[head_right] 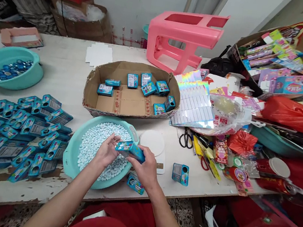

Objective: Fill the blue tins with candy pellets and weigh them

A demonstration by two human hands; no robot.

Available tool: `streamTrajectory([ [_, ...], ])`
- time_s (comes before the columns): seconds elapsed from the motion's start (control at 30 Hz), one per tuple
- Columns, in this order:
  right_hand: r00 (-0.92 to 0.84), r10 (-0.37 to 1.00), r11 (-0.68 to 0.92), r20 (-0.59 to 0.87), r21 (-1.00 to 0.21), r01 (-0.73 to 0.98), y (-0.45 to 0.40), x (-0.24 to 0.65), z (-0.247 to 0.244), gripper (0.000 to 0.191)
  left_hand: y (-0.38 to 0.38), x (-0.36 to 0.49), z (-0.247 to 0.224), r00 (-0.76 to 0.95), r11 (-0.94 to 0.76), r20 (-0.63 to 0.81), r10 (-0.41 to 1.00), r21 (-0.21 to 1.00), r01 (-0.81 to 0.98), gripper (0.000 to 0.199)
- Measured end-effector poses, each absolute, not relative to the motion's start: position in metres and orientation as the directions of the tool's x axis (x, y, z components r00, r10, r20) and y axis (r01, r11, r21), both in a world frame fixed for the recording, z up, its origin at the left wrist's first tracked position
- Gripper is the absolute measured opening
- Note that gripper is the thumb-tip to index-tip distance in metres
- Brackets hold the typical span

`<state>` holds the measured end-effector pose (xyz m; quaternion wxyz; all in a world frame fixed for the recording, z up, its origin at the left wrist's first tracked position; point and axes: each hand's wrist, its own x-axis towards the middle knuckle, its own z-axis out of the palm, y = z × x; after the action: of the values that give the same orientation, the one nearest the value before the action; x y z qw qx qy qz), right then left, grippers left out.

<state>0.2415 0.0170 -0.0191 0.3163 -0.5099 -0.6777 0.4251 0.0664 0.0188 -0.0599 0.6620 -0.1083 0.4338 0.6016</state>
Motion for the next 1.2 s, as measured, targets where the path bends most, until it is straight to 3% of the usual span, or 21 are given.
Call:
streamTrajectory([
  [0.07, -0.238, 0.969, -0.003, -0.067, -0.966, 0.259, 0.015, 0.247, -0.021, 0.037, 0.017, 0.063, -0.058, -0.077, 0.279, -0.698, 0.712, 0.382, -0.881, 0.022],
  [0.17, -0.115, 0.987, -0.099, -0.114, -0.987, 0.127, 0.020, 0.262, -0.034, 0.039, 0.017, 0.057, -0.057, -0.154, 0.285, -0.660, 0.736, 0.508, -0.813, 0.022],
  [0.23, -0.022, 0.993, -0.115, -0.119, -0.981, 0.155, 0.027, 0.273, -0.046, 0.038, 0.019, 0.053, -0.060, -0.205, 0.286, -0.654, 0.728, 0.562, -0.776, 0.019],
  [0.4, 0.064, 0.989, -0.143, -0.131, -0.959, 0.244, 0.044, 0.297, -0.072, 0.040, 0.027, 0.049, -0.072, -0.217, 0.314, -0.699, 0.681, 0.547, -0.776, 0.013],
  [0.77, 0.092, 0.987, -0.141, -0.129, -0.979, 0.145, 0.075, 0.299, -0.134, 0.045, 0.022, 0.043, -0.093, -0.387, 0.374, -0.659, 0.645, 0.713, -0.593, 0.023],
  [0.9, 0.077, 0.992, -0.115, -0.101, -0.974, 0.194, 0.072, 0.308, -0.129, 0.053, 0.021, 0.041, -0.093, -0.397, 0.383, -0.657, 0.641, 0.722, -0.576, 0.027],
  [1.03, 0.114, 0.993, -0.020, 0.015, -0.953, 0.301, 0.059, 0.323, -0.114, 0.065, 0.020, 0.039, -0.092, -0.392, 0.378, -0.638, 0.663, 0.737, -0.560, 0.030],
  [1.2, 0.234, 0.972, -0.050, 0.011, -0.967, 0.252, 0.046, 0.333, -0.107, 0.054, 0.019, 0.037, -0.096, -0.402, 0.383, -0.623, 0.671, 0.756, -0.532, 0.031],
])
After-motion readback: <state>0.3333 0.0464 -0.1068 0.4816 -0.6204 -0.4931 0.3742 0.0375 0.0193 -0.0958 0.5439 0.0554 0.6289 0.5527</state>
